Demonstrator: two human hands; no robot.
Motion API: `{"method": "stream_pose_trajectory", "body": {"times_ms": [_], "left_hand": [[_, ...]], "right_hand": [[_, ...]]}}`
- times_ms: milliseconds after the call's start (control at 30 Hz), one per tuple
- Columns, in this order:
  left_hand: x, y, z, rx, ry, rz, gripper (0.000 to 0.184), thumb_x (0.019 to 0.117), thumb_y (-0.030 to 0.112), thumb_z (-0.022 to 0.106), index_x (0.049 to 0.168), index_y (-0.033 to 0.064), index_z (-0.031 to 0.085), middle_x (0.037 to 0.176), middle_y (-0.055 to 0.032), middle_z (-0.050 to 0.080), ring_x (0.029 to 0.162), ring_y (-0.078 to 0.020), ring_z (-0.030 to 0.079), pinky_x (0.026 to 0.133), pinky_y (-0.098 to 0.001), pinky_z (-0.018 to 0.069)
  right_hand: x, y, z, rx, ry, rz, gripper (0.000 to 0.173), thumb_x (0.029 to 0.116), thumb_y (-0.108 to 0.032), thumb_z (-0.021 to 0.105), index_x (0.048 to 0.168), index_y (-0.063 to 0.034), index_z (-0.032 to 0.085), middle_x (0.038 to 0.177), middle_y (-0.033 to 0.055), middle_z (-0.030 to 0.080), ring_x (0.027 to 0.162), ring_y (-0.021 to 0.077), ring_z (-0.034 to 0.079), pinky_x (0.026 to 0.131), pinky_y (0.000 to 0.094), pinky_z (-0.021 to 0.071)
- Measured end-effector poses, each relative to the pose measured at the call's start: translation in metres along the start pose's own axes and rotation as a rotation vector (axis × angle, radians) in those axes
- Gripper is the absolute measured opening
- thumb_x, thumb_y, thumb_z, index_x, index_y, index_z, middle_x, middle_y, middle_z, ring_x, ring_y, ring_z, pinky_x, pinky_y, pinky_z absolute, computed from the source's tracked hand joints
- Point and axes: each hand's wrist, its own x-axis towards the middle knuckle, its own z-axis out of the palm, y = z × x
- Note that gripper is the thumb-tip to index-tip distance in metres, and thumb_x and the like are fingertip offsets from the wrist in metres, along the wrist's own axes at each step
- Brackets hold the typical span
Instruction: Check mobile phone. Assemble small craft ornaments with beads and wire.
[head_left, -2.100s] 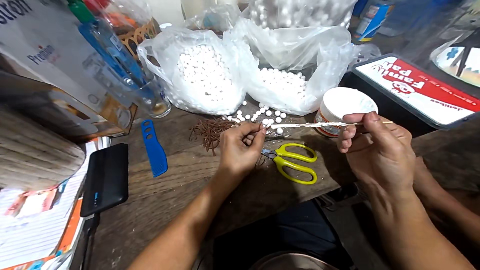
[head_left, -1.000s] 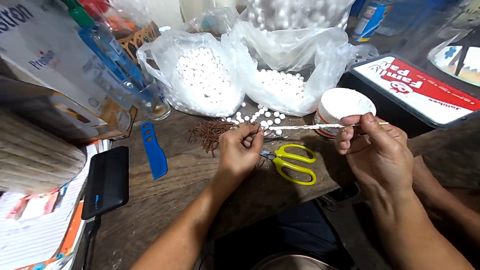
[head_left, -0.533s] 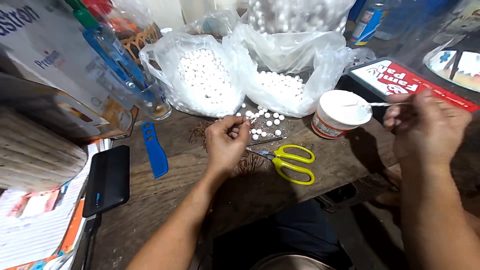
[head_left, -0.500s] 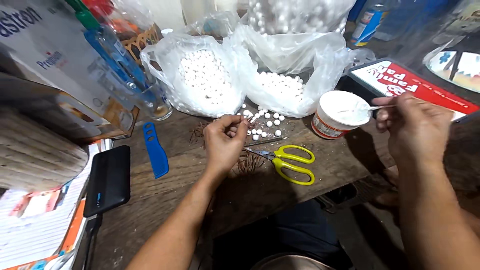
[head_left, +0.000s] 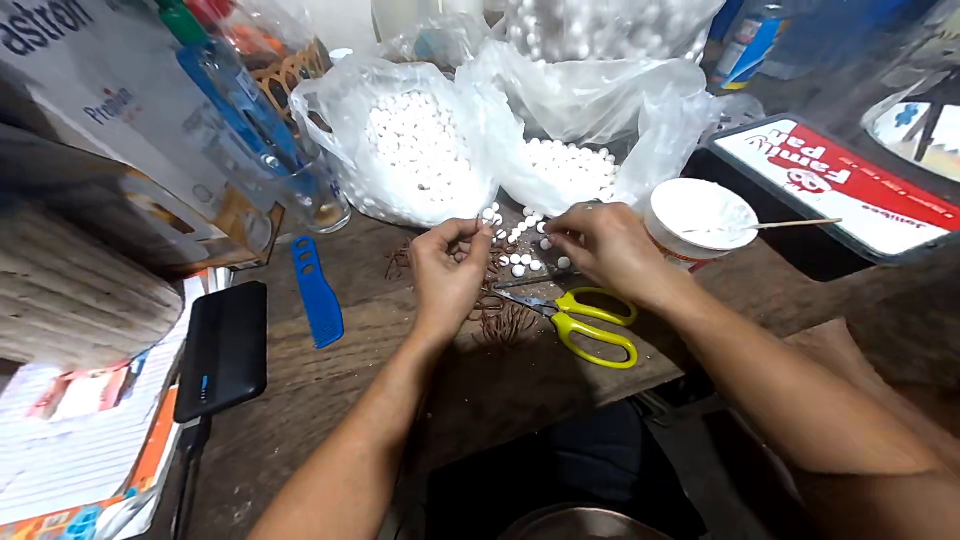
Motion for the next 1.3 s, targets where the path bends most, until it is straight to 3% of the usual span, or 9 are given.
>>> {"method": "stream_pose_trajectory", "body": {"times_ms": [100, 233, 300, 400, 467, 533, 1000, 1200, 1300], "left_hand": [[0.002, 0.002, 0.002, 0.014, 0.007, -0.031, 0.005, 0.0976, 0.005, 0.066, 0.096, 0.0033, 0.070, 0.079, 0.0006, 0.067, 0.057, 0.0008, 0.058, 0.054, -0.0154, 0.0504], [0.002, 0.002, 0.002, 0.024, 0.003, -0.031, 0.004, 0.0968, 0.004, 0.067, 0.096, 0.0021, 0.070, 0.077, 0.0007, 0.067, 0.057, 0.0018, 0.058, 0.054, -0.0143, 0.0500], [0.002, 0.002, 0.004, 0.026, 0.001, -0.030, 0.004, 0.0963, 0.003, 0.067, 0.095, 0.0018, 0.071, 0.075, 0.0009, 0.067, 0.056, 0.0019, 0.057, 0.053, -0.0144, 0.0498], [0.000, -0.001, 0.008, 0.042, 0.001, 0.037, 0.004, 0.0941, 0.002, 0.068, 0.094, -0.0004, 0.071, 0.076, 0.0003, 0.067, 0.058, 0.0032, 0.057, 0.055, -0.0132, 0.0503], [-0.002, -0.002, 0.010, 0.063, -0.005, 0.092, 0.004, 0.0931, 0.002, 0.067, 0.092, -0.0002, 0.071, 0.076, 0.0004, 0.066, 0.058, 0.0039, 0.056, 0.055, -0.0125, 0.0487], [-0.003, -0.002, 0.011, 0.072, -0.009, 0.112, 0.003, 0.0925, 0.002, 0.068, 0.092, -0.0003, 0.071, 0.075, 0.0005, 0.066, 0.057, 0.0043, 0.056, 0.055, -0.0120, 0.0484], [-0.004, -0.002, 0.009, 0.125, -0.011, 0.131, 0.005, 0.0936, 0.004, 0.067, 0.093, 0.0008, 0.072, 0.077, -0.0005, 0.066, 0.058, 0.0039, 0.055, 0.054, -0.0117, 0.0465], [-0.002, -0.005, 0.012, 0.121, 0.015, 0.156, 0.007, 0.0928, 0.003, 0.067, 0.093, -0.0009, 0.072, 0.078, -0.0014, 0.067, 0.060, 0.0053, 0.054, 0.057, -0.0108, 0.0457], [-0.003, -0.002, 0.010, 0.138, -0.008, 0.146, 0.006, 0.0936, 0.004, 0.067, 0.093, 0.0004, 0.072, 0.077, -0.0005, 0.066, 0.059, 0.0049, 0.054, 0.055, -0.0108, 0.0451]], "right_hand": [[0.025, 0.008, 0.015, -0.138, -0.225, 0.093, 0.016, 0.0967, -0.005, 0.062, 0.093, 0.0056, 0.073, 0.088, 0.0251, 0.070, 0.089, 0.0460, 0.069, 0.076, 0.0618, 0.0527], [0.030, 0.009, 0.018, -0.119, -0.283, 0.107, 0.013, 0.0943, -0.005, 0.066, 0.088, 0.0046, 0.072, 0.086, 0.0237, 0.069, 0.088, 0.0443, 0.068, 0.075, 0.0612, 0.0511], [0.028, 0.013, 0.013, 0.080, -0.169, 0.103, 0.011, 0.0939, -0.004, 0.067, 0.094, 0.0040, 0.074, 0.087, 0.0199, 0.071, 0.083, 0.0351, 0.070, 0.077, 0.0548, 0.0539], [0.026, 0.007, 0.005, 0.717, -0.019, 0.248, 0.013, 0.0934, 0.003, 0.066, 0.104, 0.0017, 0.073, 0.088, 0.0036, 0.073, 0.072, 0.0065, 0.069, 0.072, 0.0240, 0.0613], [0.026, 0.000, 0.004, 1.098, -0.002, 0.375, 0.019, 0.0938, 0.011, 0.059, 0.101, 0.0014, 0.073, 0.086, 0.0008, 0.074, 0.073, 0.0068, 0.072, 0.073, 0.0236, 0.0631], [0.025, -0.001, 0.004, 1.243, -0.027, 0.444, 0.023, 0.0954, 0.013, 0.054, 0.101, 0.0008, 0.073, 0.086, 0.0009, 0.075, 0.075, 0.0075, 0.073, 0.075, 0.0239, 0.0629], [0.023, 0.010, 0.016, 1.367, -0.063, 0.404, 0.029, 0.0879, 0.015, 0.055, 0.098, -0.0036, 0.074, 0.087, 0.0011, 0.074, 0.075, 0.0065, 0.070, 0.072, 0.0216, 0.0601], [0.023, 0.013, 0.017, 1.392, -0.062, 0.344, 0.028, 0.0936, 0.010, 0.050, 0.105, -0.0031, 0.072, 0.095, 0.0042, 0.076, 0.076, 0.0074, 0.071, 0.070, 0.0210, 0.0601], [0.023, 0.012, 0.017, 1.392, -0.047, 0.333, 0.030, 0.0900, 0.013, 0.051, 0.103, -0.0025, 0.074, 0.095, 0.0046, 0.076, 0.078, 0.0080, 0.072, 0.072, 0.0220, 0.0608]]}}
